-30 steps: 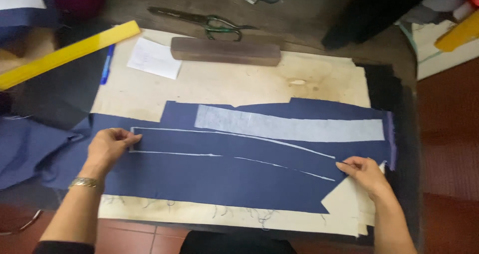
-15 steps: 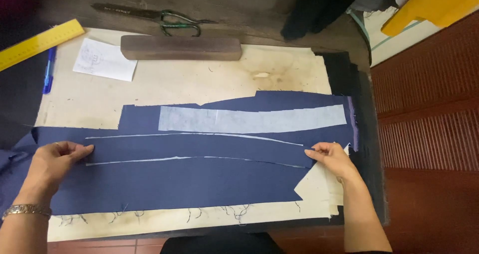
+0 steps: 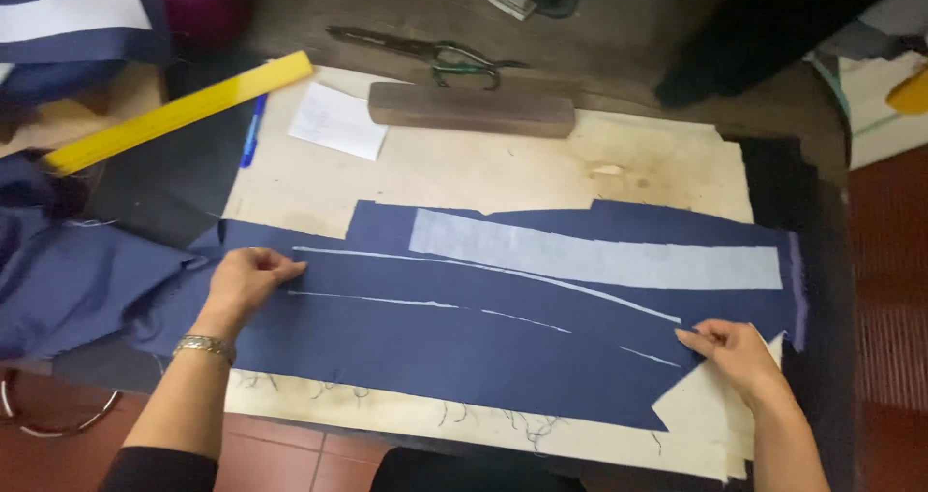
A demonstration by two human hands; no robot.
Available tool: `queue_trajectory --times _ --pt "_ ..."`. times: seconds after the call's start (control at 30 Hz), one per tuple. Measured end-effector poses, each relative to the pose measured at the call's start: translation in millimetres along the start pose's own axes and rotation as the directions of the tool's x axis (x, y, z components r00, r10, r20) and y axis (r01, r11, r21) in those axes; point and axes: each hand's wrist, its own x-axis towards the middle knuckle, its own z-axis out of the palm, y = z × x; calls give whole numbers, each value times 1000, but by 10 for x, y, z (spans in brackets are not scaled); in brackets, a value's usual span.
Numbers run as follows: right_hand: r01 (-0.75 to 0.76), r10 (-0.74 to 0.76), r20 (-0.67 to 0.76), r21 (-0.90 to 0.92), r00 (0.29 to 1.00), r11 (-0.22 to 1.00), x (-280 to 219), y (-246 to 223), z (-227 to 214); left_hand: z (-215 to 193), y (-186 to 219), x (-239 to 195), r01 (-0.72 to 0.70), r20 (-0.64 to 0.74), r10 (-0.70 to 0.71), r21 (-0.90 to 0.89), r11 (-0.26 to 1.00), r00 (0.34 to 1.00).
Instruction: Cutting out fabric pieces from a larger sheet using tailor's scissors following a pattern.
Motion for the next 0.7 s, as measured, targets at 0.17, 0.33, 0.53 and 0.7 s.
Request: queue_trajectory --times 0.17,0.33,0.53,0.7 --pt "-72 71 21 79 997 994 -14 -66 2 -93 178 -192 39 35 -37 -56 998 999" --pt "56 -51 -46 108 998 993 226 340 88 11 17 -8 -9 -13 9 25 1000 1000" --pt "24 -4 -89 222 996 975 565 881 43 80 -29 208 -87 -77 103 189 978 992" --pt "106 -49 -402 120 914 987 714 941 27 -306 434 366 -370 -308 346 -24 929 886"
